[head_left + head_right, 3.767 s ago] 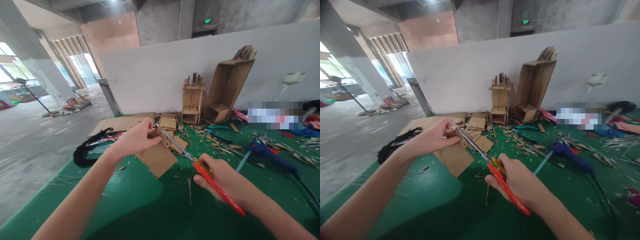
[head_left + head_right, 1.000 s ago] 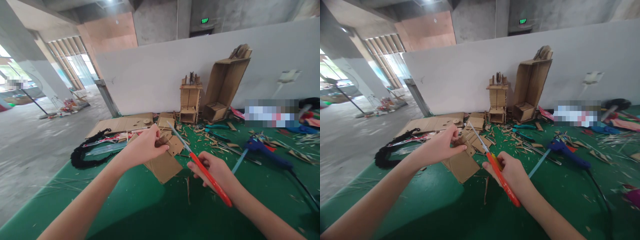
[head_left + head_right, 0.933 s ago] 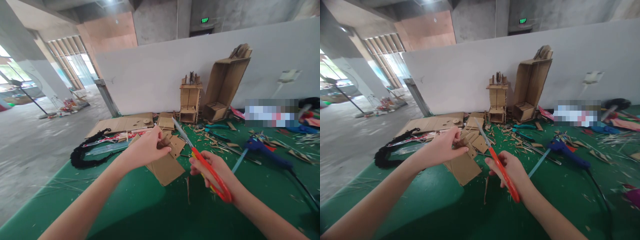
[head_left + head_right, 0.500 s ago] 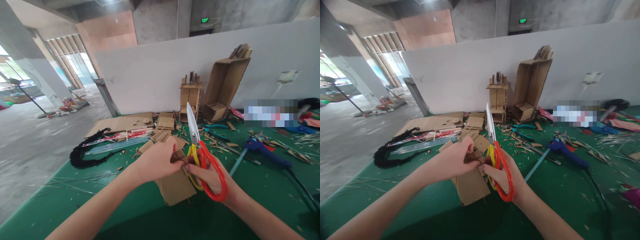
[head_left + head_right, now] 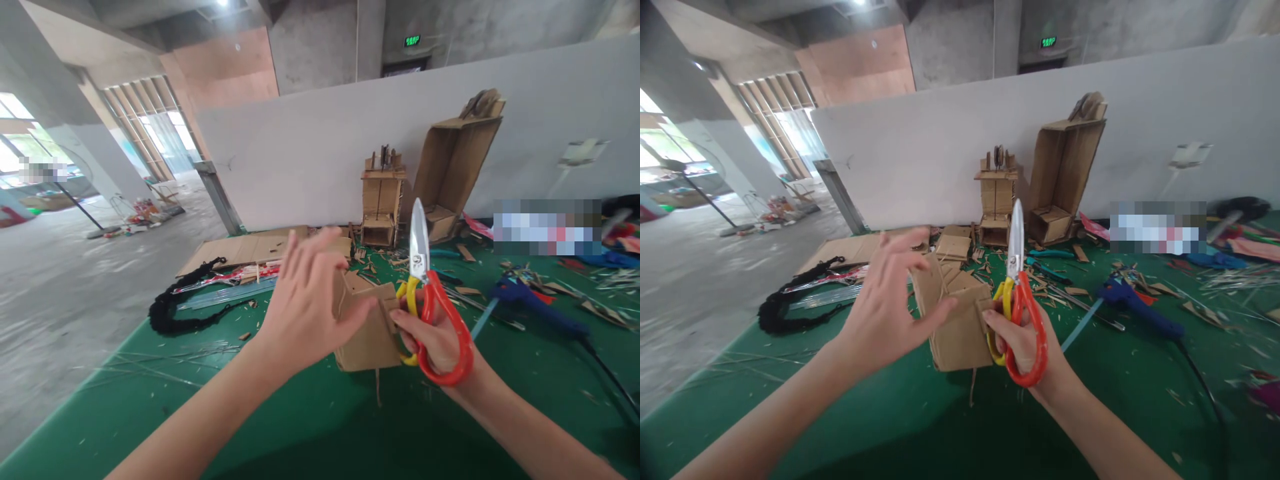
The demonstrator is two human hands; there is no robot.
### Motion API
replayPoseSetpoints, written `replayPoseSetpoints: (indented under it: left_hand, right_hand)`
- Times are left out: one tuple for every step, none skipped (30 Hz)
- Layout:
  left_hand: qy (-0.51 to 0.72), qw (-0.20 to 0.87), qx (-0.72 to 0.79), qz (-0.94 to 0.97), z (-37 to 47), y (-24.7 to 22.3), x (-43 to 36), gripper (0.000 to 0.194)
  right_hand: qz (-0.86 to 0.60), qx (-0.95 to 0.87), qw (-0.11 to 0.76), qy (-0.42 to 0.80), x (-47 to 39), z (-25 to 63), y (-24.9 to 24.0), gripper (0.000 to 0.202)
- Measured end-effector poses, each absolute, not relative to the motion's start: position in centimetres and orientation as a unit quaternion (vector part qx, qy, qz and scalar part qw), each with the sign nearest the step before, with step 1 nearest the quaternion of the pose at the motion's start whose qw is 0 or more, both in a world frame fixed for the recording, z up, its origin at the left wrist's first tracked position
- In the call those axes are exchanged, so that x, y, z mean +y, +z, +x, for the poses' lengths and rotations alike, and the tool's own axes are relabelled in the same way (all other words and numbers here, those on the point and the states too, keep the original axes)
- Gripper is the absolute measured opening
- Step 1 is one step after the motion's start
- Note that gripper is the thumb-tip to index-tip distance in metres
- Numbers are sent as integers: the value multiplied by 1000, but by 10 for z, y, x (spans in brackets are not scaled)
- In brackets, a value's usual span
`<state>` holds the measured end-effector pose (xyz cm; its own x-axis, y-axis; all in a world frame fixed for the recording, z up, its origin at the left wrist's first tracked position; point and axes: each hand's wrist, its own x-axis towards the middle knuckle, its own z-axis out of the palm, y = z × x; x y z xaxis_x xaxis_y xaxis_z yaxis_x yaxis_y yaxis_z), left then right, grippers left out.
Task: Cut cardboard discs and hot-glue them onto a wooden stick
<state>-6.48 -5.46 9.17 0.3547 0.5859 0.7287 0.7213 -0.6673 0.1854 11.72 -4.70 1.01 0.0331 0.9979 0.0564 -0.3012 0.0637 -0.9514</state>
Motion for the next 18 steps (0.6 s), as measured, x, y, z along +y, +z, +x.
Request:
replayPoseSetpoints:
  left_hand:
    - [-458,83,-416,-781,-65,90,-54,40]
    - [-508,59,-433,-742,-65,87,-52,51]
    - [-542,4,-447,-711,-64,82,-51,61]
    - [-569,-84,-461,-676,-63,76,-50,66]
    - [-586,-199,-468,-631,-61,69,-51,67]
    - [-599,-324,-457,-572,-59,60,-52,65]
    - [-605,-436,-441,-500,-58,52,-55,57]
    - [-611,-515,-422,-429,-57,43,-60,53]
    - [-614,-558,-407,-382,-56,35,-66,53]
    - [-609,-572,-398,-378,-56,27,-72,51]
    - [-587,-571,-389,-422,-56,19,-78,50]
    - [-537,-565,-367,-508,-56,13,-84,51]
    - [-485,-543,-350,-589,-56,7,-88,55]
    - [-440,-517,-347,-647,-55,2,-91,62]
    - [-416,-494,-351,-678,-53,-1,-93,64]
    - [-417,-477,-364,-683,-49,-4,-93,62]
    - [-429,-466,-379,-675,-45,-5,-93,59]
    - [-444,-463,-392,-660,-40,-5,-92,56]
  right_hand:
    - [-401,-400,613,551,-46,118,13,30]
    - [-393,-370,633,555,-46,119,17,31]
    - [-386,-335,650,563,-46,120,21,31]
    - [-380,-299,659,576,-46,121,24,31]
    - [-376,-268,662,590,-46,122,27,30]
    - [-375,-240,660,605,-46,124,30,29]
    - [-372,-219,657,618,-45,125,31,28]
    - [-369,-203,655,627,-45,126,33,27]
    - [-365,-190,654,635,-45,126,34,27]
    - [-360,-180,654,641,-45,126,36,27]
    - [-353,-172,653,648,-46,126,37,27]
    - [-346,-167,648,657,-48,124,40,27]
    - [-340,-162,643,668,-50,122,42,27]
    - [-331,-159,636,679,-52,120,45,27]
    - [-323,-157,629,689,-54,118,48,27]
    - [-317,-153,623,699,-56,115,51,28]
    - [-312,-150,617,707,-58,113,53,28]
    - [-308,-146,611,714,-60,111,54,29]
